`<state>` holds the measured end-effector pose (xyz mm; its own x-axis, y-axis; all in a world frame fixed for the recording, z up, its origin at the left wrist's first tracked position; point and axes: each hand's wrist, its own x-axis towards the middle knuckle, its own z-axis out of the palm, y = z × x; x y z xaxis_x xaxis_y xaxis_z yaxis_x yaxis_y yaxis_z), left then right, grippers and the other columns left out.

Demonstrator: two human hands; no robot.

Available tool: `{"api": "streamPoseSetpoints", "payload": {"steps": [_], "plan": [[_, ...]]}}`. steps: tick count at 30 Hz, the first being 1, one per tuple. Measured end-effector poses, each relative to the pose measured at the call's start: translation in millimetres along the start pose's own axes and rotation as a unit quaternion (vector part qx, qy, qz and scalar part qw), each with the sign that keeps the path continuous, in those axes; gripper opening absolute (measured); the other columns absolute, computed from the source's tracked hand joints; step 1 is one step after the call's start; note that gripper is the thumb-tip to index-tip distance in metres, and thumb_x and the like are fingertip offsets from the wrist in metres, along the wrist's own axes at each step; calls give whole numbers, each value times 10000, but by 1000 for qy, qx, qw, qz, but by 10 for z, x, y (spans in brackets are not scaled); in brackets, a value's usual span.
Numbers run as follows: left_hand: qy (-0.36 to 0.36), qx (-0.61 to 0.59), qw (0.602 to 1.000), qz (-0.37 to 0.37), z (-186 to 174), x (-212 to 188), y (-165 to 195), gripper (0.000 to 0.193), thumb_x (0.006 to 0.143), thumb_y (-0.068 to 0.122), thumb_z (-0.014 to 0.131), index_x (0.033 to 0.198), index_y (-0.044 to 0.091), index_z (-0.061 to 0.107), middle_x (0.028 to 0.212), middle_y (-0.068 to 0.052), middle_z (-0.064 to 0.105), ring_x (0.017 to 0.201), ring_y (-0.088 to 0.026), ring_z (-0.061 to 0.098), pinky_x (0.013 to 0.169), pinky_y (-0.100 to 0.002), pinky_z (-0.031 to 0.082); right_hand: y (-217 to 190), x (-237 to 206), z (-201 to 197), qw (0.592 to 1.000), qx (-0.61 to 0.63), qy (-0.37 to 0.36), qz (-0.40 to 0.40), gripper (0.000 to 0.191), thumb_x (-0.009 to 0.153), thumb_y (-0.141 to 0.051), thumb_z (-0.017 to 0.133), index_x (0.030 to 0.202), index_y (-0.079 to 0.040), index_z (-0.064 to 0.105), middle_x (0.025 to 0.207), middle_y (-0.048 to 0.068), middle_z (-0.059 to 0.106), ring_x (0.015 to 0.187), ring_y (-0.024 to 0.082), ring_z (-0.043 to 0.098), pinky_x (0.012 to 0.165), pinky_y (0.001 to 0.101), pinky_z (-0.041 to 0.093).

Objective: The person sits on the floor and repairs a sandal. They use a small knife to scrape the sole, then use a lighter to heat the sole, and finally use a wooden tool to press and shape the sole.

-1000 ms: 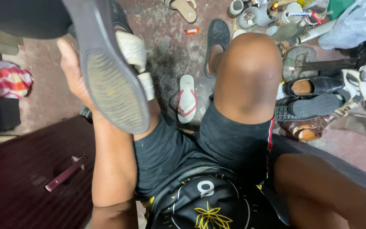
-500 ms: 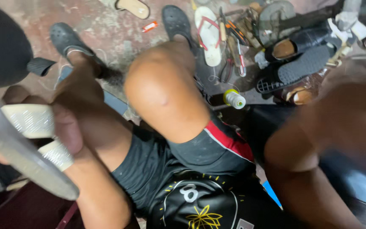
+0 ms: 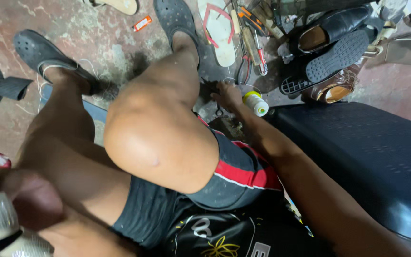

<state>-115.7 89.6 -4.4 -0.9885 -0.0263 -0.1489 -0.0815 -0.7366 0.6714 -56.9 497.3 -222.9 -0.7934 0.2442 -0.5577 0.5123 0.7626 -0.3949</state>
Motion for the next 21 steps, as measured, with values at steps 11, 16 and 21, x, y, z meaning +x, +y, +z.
{"api": "streamPoseSetpoints", "payload": {"steps": [11,16,21], "plan": [[7,-16,1000,-18,-153,90,12,360,1090,359,549,1076,0,576,996,-126,639,888,-200,635,785,-326,549,-120,429,133,999,-28,46,-5,445,906,-376,692,1219,-102,536,1112,212,661,935,462,675,773,585,536],[8,-22,999,-28,-213,135,-16,335,1080,346,568,1070,10,574,1013,-126,645,909,-200,640,802,-326,551,-61,763,-127,992,-58,106,-23,427,1021,-480,669,1167,-102,534,1079,185,686,902,437,693,733,574,544],[1,-32,999,-24,-224,148,-39,312,1070,332,588,1063,21,573,1030,-125,650,931,-199,645,820,-326,553,-94,1098,-529,974,-63,218,24,663,961,-389,714,1457,-79,400,1237,255,616,926,481,655,763,568,517]]}}
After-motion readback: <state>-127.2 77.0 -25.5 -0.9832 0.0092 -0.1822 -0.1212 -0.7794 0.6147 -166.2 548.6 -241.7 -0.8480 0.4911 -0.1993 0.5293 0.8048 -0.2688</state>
